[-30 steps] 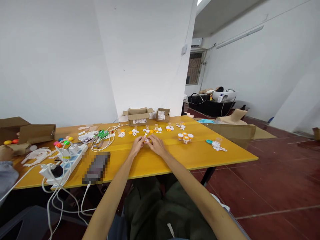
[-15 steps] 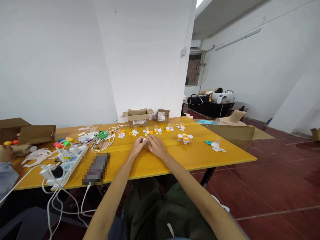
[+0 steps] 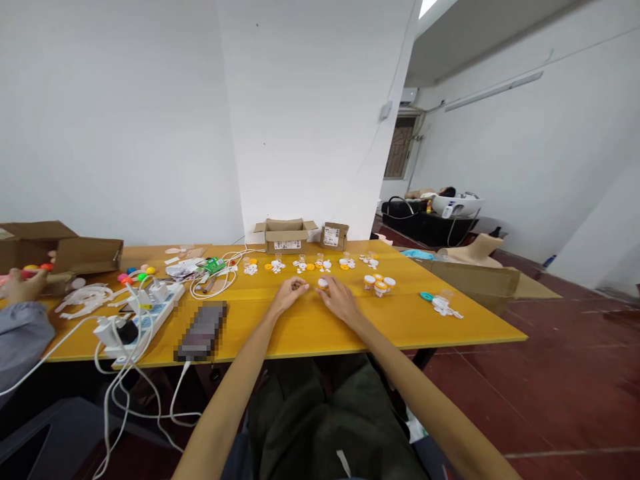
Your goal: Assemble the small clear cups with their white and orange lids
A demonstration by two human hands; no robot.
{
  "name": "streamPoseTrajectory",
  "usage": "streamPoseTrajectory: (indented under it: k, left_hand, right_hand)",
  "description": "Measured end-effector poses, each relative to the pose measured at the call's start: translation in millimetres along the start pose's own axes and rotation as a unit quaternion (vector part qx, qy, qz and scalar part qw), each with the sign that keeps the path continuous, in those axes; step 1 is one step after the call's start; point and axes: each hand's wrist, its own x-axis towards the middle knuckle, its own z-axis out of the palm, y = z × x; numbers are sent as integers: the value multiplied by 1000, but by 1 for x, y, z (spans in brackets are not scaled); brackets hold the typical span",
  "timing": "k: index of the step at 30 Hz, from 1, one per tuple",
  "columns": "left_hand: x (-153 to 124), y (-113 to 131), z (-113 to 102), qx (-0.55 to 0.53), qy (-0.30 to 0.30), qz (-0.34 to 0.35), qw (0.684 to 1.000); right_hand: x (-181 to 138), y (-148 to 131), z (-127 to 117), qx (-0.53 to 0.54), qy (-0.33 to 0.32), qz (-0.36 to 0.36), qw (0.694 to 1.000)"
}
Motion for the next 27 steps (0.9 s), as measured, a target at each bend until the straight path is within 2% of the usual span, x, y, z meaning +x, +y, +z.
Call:
streamPoseTrajectory:
  k: [4,9,14,20,22,25,27]
  left_hand:
    - [3,-3,1,12,11,-3,1000]
    - [5,-8,0,35,22,8,999]
    - [6,-16,1,109,38,28,993]
    - [8,-24,-5,210,105,11,972]
    - [8,-25,-8,286,116,6,951]
    - [9,-24,-12,432,119,4,894]
    - [11,-22,-16,479,121,1,870]
  right_hand:
    - [-7,42,-20,-67,70,-9,995]
    - [-24,75,-37,-176,97,-6,980]
    - [-37,82,-41,-217,121,-24,968]
    - [-51,75,-45,-219,135,-51,965]
    - [-58,73,-46,-210,123,-63,968]
    - [-66,70,-49,-190,109,-80,972]
    - [-68,69,-51,-175,98,-88,976]
